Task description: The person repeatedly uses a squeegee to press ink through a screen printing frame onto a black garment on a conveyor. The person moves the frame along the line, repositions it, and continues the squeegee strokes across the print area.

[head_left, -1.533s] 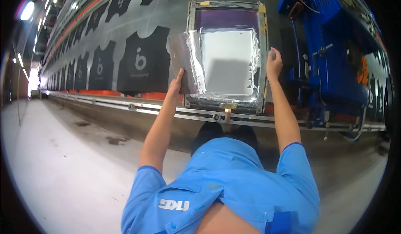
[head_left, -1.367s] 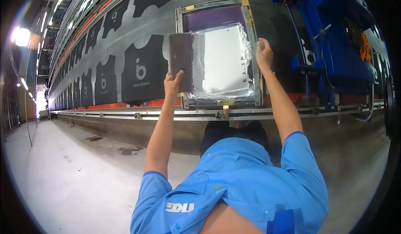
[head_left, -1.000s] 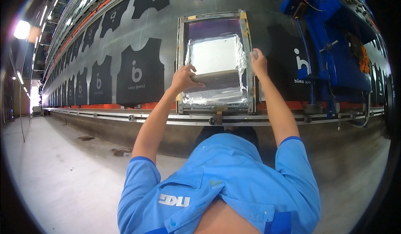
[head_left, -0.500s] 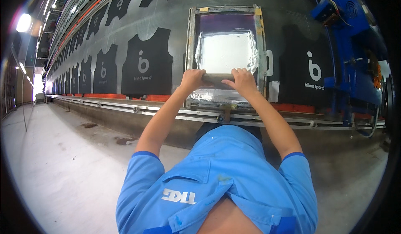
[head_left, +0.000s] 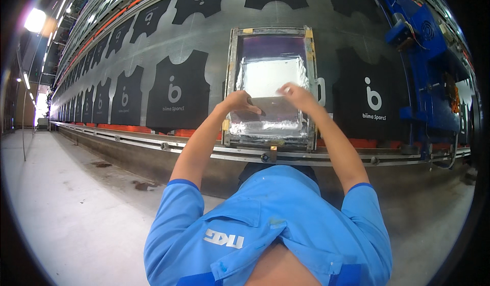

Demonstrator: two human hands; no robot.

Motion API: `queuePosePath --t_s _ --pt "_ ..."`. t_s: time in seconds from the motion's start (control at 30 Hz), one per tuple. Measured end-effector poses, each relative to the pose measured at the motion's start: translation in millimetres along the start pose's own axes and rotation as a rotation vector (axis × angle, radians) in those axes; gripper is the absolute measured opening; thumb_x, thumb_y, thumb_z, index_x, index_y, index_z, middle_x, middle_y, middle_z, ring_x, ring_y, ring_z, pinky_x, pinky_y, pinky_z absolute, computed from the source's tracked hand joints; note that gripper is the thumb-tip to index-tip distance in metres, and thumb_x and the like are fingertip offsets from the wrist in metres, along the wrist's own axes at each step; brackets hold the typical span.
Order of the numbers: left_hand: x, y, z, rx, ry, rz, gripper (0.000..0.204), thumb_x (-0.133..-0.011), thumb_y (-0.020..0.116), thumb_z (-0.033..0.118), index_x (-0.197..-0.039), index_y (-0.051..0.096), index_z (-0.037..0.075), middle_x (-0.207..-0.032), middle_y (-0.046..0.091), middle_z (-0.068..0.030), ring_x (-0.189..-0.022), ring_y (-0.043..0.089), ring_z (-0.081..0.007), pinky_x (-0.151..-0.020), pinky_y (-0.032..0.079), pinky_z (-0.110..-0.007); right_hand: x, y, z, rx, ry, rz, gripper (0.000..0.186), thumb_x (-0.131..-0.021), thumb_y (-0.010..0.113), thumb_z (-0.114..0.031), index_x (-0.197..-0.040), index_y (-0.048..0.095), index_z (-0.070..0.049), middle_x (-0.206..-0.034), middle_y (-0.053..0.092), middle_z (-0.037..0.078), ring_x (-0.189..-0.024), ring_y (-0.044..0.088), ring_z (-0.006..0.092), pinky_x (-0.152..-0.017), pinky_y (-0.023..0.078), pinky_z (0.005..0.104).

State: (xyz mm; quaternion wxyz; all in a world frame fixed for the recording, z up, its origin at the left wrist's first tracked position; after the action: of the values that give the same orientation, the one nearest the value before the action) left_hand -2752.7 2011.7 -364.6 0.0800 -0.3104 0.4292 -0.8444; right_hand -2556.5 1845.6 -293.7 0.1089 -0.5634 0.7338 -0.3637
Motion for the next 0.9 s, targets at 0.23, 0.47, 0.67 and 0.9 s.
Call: queuePosePath --t_s 0.23,0.47,0.67,0.9 --pt "35.2 -72.5 49.8 0.063 0.098 0.272 0.058 -0.07 0.089 0.046 -0.112 0.076 0.006 -0.103 0.077 -0.0152 -0.099 0.072 -0.033 -0.087 0.055 -0.041 -42.6 -66.7 180.0 0.123 0.32 0.686 0.03 -0.101 0.056 -0.038 -0.121 0.07 -0.019 -0.113 0.071 0.019 -0.112 0.066 0.0419 -0.095 0.052 0.0507" --pt "87.4 -56.3 46.6 -0.074 0.168 0.785 0.041 -0.078 0.087 0.037 -0.104 0.074 0.007 -0.092 0.073 -0.0113 -0.086 0.07 -0.0327 -0.077 0.054 -0.042 -29.3 -26.2 140.8 -0.143 0.028 0.896 0.032 -0.103 0.052 -0.034 -0.117 0.071 -0.012 -0.11 0.074 0.021 -0.105 0.068 0.045 -0.089 0.054 0.0512" --pt "97.9 -63.7 44.5 -0.214 0.11 0.801 0.045 -0.078 0.085 0.046 -0.102 0.077 0.009 -0.083 0.074 -0.012 -0.078 0.071 -0.0321 -0.073 0.053 -0.039 -18.5 -36.0 128.9 -0.134 0.057 0.919 0.03 -0.104 0.052 -0.031 -0.116 0.071 -0.011 -0.106 0.075 0.02 -0.102 0.069 0.0445 -0.087 0.055 0.0505" --pt "-3.8 -127.2 4.6 -0.01 0.108 0.671 0.047 -0.078 0.085 0.047 -0.106 0.075 0.01 -0.086 0.075 -0.012 -0.084 0.071 -0.0363 -0.077 0.055 -0.043 -19.8 -36.5 131.9 -0.078 0.271 0.656 0.027 -0.101 0.058 -0.031 -0.122 0.07 -0.019 -0.114 0.07 0.022 -0.11 0.065 0.042 -0.091 0.052 0.0519"
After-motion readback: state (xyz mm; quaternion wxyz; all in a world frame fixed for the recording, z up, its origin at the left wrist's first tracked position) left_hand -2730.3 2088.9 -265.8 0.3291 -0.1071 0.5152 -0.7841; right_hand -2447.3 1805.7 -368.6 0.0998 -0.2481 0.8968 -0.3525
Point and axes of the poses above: each hand's wrist, its own x-axis away from the middle knuckle, its own y-axis out of the palm, z = x × y, the point moved 5 cm from there along -x, towards the middle knuckle
